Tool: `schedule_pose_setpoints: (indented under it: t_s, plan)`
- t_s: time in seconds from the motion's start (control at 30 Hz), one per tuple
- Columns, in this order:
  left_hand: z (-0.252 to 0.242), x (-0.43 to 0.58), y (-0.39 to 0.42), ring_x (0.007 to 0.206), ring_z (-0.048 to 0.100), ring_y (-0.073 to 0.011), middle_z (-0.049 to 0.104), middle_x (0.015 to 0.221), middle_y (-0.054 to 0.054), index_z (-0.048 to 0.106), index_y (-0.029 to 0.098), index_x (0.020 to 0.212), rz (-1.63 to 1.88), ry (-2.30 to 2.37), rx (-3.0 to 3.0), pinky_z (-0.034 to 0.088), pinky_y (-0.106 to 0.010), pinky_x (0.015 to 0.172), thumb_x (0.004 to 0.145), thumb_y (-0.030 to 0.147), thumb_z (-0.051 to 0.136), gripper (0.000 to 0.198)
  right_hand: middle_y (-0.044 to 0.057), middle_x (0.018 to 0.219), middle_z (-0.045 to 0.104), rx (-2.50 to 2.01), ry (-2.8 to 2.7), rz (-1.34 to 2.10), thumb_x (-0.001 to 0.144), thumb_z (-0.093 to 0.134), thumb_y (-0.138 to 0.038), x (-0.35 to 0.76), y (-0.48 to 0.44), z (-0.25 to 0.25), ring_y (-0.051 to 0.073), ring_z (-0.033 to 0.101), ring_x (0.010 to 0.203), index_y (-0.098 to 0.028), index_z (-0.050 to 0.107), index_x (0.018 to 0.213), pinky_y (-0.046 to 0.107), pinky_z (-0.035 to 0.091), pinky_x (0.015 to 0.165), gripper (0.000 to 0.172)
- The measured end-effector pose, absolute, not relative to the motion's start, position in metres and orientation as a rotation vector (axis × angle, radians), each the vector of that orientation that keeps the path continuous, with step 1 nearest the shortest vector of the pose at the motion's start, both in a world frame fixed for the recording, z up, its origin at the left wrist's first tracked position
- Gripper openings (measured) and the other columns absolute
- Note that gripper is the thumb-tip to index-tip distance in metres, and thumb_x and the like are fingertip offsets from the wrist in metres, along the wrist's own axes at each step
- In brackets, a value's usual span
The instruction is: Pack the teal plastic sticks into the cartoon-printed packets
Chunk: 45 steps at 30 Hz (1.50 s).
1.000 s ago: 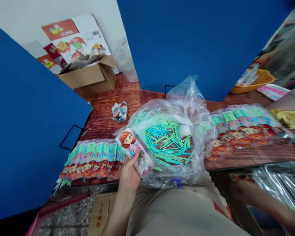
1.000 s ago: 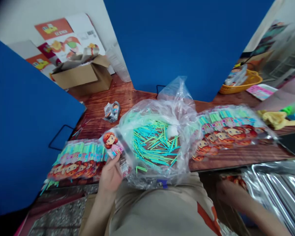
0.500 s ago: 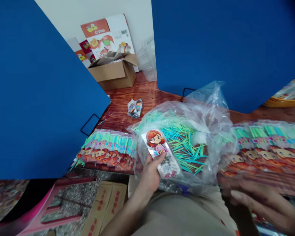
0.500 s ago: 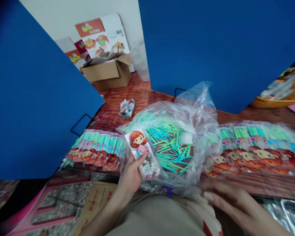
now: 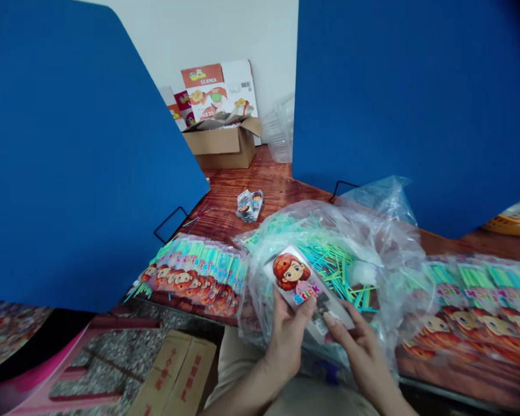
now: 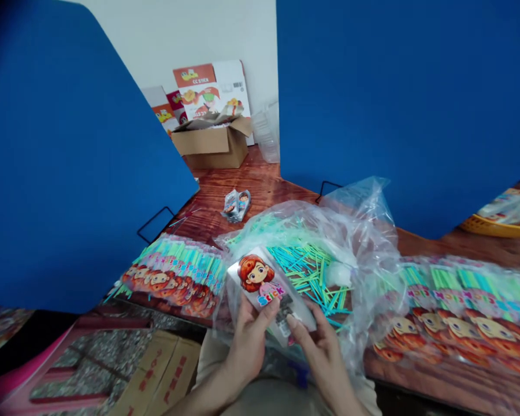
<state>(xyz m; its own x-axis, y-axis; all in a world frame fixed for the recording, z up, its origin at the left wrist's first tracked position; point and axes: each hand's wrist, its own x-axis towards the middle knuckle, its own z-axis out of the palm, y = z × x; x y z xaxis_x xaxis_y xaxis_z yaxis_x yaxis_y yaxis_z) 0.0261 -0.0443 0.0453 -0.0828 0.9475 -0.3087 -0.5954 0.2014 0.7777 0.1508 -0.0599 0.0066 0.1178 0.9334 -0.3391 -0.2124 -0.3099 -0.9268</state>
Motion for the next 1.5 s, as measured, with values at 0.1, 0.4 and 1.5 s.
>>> schedule_pose_setpoints:
  t_s: [0.1,0.4,1.5]
  plan:
    - [0.045,0.019,-0.041,0.115,0.065,-0.0244,0.071,0.124,-0.01,0.059,0.022,0.129,1.335,0.885,0.534,0.048,-0.032,0.1,0.072,0.028,0.084,0.063,0.002,0.076,0.072,-1.349,-0.773,1.441,0.066,0.081,-0.051,0.176,-0.051,0.004,0.023,0.066,0.062,-0.026,0.067,0.108,0.032,0.054,0.056,0.051]
    - [0.035,-0.016,-0.016,0.08,0.071,-0.0187,0.075,0.089,-0.005,0.066,0.017,0.091,1.366,0.912,0.278,0.053,-0.027,0.073,0.062,0.033,0.09,0.041,0.0,0.069,0.066,-1.387,-1.379,1.474,0.064,0.082,-0.042,0.218,0.006,0.044,0.018,0.059,0.058,-0.023,0.071,0.089,0.026,0.045,0.05,0.034]
    - [-0.006,-0.066,0.185,0.043,0.057,-0.0193,0.059,0.057,-0.001,0.06,0.012,0.12,1.1,1.626,0.113,0.05,-0.032,0.051,0.085,0.039,0.068,0.045,0.009,0.127,0.061,-1.786,-2.269,0.609,0.095,0.061,-0.035,0.045,0.304,-0.01,0.023,0.064,0.108,-0.018,0.059,0.126,0.044,0.056,0.089,0.036]
